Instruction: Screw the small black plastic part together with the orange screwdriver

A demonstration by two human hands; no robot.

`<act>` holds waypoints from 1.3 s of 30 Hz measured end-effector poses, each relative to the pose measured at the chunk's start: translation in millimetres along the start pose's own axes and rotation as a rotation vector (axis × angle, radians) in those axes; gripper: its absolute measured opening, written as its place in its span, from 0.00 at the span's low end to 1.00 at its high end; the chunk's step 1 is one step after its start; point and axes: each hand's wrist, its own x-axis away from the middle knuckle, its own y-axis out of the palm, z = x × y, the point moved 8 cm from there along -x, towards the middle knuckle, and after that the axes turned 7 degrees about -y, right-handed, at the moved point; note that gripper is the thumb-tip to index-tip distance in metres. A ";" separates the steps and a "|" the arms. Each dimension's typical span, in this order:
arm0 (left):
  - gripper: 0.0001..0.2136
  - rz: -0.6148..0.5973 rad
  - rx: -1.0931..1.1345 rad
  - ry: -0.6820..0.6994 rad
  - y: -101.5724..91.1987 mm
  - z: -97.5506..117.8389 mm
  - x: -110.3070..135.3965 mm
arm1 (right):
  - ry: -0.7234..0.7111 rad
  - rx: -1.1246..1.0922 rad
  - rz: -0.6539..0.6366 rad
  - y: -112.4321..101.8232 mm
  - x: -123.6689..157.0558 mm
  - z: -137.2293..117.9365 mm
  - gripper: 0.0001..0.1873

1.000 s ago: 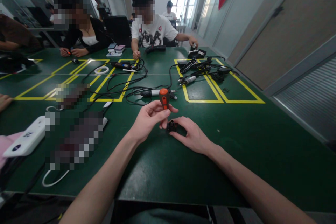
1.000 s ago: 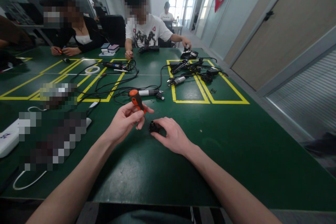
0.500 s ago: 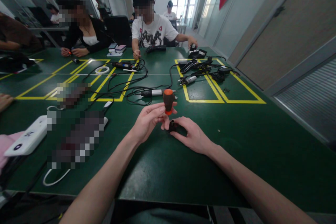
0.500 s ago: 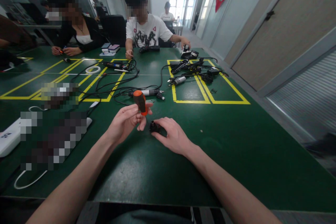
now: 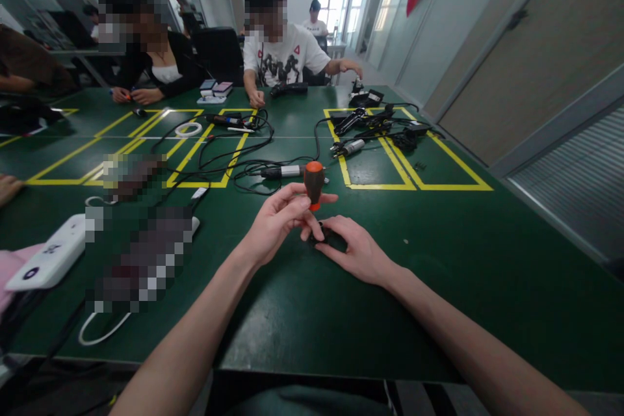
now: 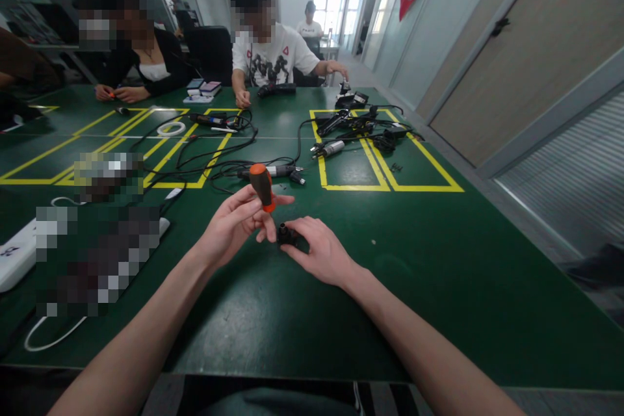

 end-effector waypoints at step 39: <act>0.15 0.002 0.037 0.012 -3.1 -0.9 -0.9 | -0.020 -0.018 -0.001 1.4 -1.3 -0.9 0.10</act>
